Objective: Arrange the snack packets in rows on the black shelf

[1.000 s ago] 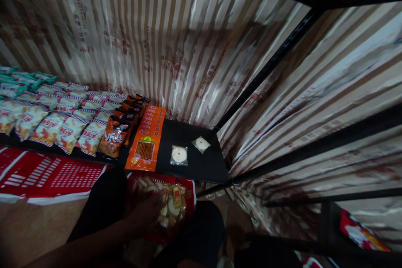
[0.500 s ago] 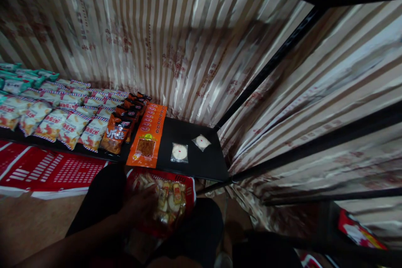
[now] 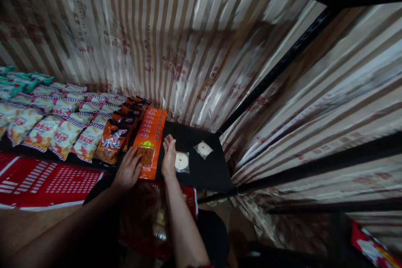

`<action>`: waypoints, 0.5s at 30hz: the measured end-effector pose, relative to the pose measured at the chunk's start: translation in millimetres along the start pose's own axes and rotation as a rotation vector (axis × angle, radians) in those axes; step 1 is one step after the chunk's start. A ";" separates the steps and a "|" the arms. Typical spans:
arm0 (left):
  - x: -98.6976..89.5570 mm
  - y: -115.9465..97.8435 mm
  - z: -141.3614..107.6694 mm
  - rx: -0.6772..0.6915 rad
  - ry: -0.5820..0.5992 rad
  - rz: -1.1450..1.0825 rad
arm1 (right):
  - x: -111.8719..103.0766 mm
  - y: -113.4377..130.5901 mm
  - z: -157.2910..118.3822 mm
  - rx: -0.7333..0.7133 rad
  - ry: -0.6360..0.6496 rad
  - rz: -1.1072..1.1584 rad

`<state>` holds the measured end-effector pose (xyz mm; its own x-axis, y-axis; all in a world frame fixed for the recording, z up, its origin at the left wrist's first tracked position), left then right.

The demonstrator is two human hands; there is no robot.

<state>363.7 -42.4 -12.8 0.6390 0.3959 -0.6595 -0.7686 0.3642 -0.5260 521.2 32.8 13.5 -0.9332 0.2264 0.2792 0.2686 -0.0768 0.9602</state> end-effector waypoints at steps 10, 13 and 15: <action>28.1 34.1 44.8 -0.202 0.071 0.149 | -7.5 -88.5 72.5 0.069 0.031 -0.200; 32.3 33.6 49.3 -0.197 0.073 0.172 | -10.2 -98.7 78.2 0.078 0.025 -0.223; 34.7 31.4 50.8 -0.182 0.086 0.191 | -12.2 -102.8 79.5 0.069 0.023 -0.236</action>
<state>363.3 25.6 -24.9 0.4829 0.3666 -0.7953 -0.8729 0.1290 -0.4705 524.0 115.1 -87.8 -0.9770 0.2080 0.0470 0.0570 0.0423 0.9975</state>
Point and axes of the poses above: each hand's wrist, its own z-axis towards the middle knuckle, its own x-axis out of the palm, y = z × x, the point moved 9 cm from there along z, towards the middle knuckle, and after that the axes turned 6 degrees about -z, right-handed, at the moved point
